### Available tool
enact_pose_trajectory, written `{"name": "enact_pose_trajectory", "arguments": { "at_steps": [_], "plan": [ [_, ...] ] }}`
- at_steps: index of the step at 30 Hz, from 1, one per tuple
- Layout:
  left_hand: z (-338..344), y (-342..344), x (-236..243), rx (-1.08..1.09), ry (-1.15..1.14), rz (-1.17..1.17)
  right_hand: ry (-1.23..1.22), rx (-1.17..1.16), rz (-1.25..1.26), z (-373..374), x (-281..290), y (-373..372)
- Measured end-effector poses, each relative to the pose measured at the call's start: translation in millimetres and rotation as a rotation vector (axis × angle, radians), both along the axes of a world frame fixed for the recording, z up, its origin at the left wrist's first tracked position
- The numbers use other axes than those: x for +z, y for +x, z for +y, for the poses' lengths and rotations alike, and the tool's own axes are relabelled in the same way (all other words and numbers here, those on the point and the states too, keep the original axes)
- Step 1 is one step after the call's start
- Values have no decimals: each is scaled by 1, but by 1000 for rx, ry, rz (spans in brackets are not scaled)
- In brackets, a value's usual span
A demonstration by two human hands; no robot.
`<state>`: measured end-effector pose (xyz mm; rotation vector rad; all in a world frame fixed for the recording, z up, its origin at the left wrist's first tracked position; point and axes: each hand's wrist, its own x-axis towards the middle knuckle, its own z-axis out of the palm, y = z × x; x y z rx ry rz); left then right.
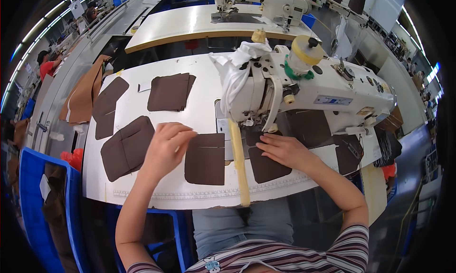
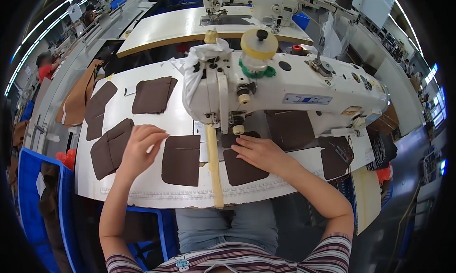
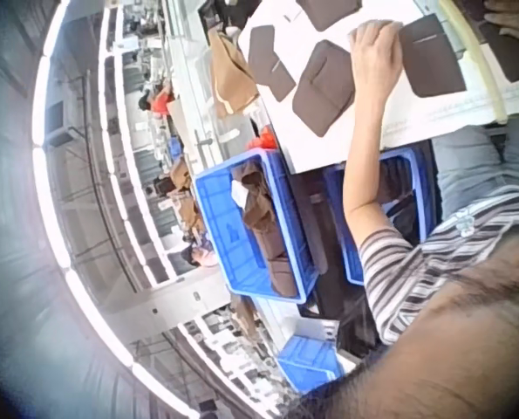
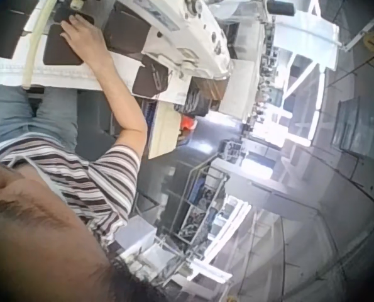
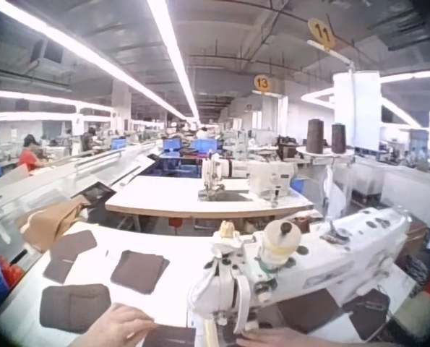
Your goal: The person aligns and feeds fabric pieces through a sewing machine to sew them together, trimming the threads with thread snips.
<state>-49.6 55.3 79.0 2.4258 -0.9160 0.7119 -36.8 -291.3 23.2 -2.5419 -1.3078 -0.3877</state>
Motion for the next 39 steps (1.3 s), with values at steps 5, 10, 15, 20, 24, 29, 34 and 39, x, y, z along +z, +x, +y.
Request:
{"name": "enact_pose_trajectory", "arguments": {
  "at_steps": [5, 10, 15, 20, 24, 29, 34, 39],
  "plan": [
    [-32, 14, -21, -45, 217, 322, 30, 138, -199, 8, -2, 17],
    [-42, 15, -35, -34, 318, 226, -60, 93, -249, 15, 5, 17],
    [-62, 11, -44, 82, 318, 115, 28, 35, -189, 20, -1, 19],
    [-79, 23, -48, 8, 171, -13, 53, 78, -294, 25, -3, 21],
    [-83, 31, -52, -61, 171, 22, -54, 52, -180, 34, 1, 17],
    [-76, 30, -53, -110, 138, -5, -10, 76, -224, 30, -8, 20],
    [-78, 28, -57, -117, 120, -58, 25, 81, -321, 33, -21, 33],
    [-77, 30, -53, -124, 104, -42, -28, 41, -350, 37, -13, 33]
  ]
}}
